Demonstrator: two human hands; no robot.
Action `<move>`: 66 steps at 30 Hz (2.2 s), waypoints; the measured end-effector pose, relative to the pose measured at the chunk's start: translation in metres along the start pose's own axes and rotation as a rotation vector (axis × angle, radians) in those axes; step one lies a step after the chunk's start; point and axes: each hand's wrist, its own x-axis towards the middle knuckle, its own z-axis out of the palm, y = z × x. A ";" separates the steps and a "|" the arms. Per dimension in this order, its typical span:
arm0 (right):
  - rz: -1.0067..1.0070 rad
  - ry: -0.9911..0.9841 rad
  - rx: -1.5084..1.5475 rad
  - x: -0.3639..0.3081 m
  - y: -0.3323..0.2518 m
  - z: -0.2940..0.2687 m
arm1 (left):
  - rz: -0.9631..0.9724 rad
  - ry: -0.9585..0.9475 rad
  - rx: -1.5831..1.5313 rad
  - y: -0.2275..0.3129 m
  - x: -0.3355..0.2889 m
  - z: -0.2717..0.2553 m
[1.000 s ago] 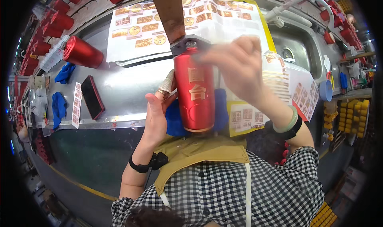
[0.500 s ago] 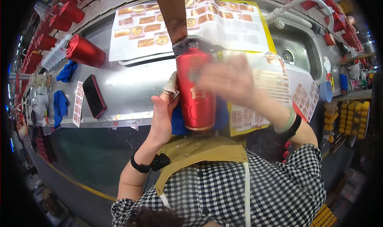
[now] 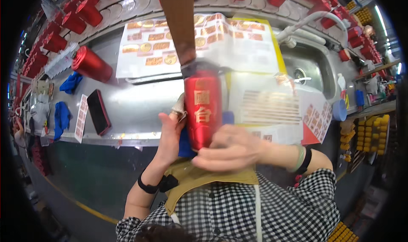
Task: Applying decorative labels and protective films to red canisters on an assembly line.
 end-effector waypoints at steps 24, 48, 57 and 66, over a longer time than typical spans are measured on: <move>1.780 0.445 0.202 -0.167 0.195 -0.151 | 0.154 0.069 0.374 0.000 0.016 0.024; 1.252 0.002 0.222 -0.032 0.270 -0.079 | 0.113 0.096 0.436 0.019 0.016 0.028; 0.960 -0.278 -0.457 -0.065 0.266 -0.016 | 0.129 0.066 0.458 0.014 0.017 0.025; 0.885 -0.334 -0.542 -0.054 0.219 -0.024 | 0.128 0.108 0.471 0.016 0.012 0.026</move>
